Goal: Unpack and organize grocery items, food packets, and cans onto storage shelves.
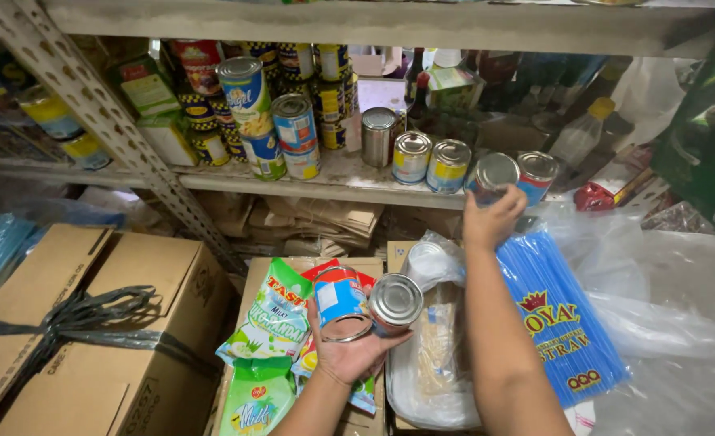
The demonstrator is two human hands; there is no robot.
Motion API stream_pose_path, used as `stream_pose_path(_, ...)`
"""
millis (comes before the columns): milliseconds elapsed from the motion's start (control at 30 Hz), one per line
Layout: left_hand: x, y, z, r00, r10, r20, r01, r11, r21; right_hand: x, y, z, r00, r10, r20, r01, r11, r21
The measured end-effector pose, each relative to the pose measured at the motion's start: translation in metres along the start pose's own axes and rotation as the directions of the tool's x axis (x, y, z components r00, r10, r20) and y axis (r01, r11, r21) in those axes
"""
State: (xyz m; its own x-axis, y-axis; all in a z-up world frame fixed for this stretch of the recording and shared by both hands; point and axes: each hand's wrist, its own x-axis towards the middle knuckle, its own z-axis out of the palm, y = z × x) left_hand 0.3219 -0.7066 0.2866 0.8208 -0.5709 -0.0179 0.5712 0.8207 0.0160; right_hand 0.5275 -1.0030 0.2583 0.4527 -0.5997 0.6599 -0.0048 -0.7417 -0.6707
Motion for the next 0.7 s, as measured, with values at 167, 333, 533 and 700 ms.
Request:
stream_pose_path(167, -0.02, 0.005, 0.021, 0.996, 0.017, 0.089, -0.021, 0.999, 0.038, 0.002, 0.007, 0.0, 0.991, -0.09, -0.097, 0.097, 0.993, 0.065)
stream_pose_path(333, -0.067, 0.022, 0.051, 0.987, 0.069, 0.143, -0.075, 0.996, 0.038, -0.003, -0.007, -0.025, 0.99, -0.103, -0.099, 0.109, 0.993, 0.056)
stream_pose_path(533, -0.15, 0.06, 0.055, 0.93, 0.199, 0.31, -0.2, 0.979, -0.027, -0.027, -0.084, -0.081, 0.958, -0.279, 0.062, 0.117, 0.581, 0.805)
stream_pose_path(700, -0.229, 0.084, 0.104, 0.788, 0.43, 0.44, -0.519, 0.849, 0.1, -0.069, -0.134, -0.068, 0.828, -0.518, 0.217, 0.023, 0.417, 0.909)
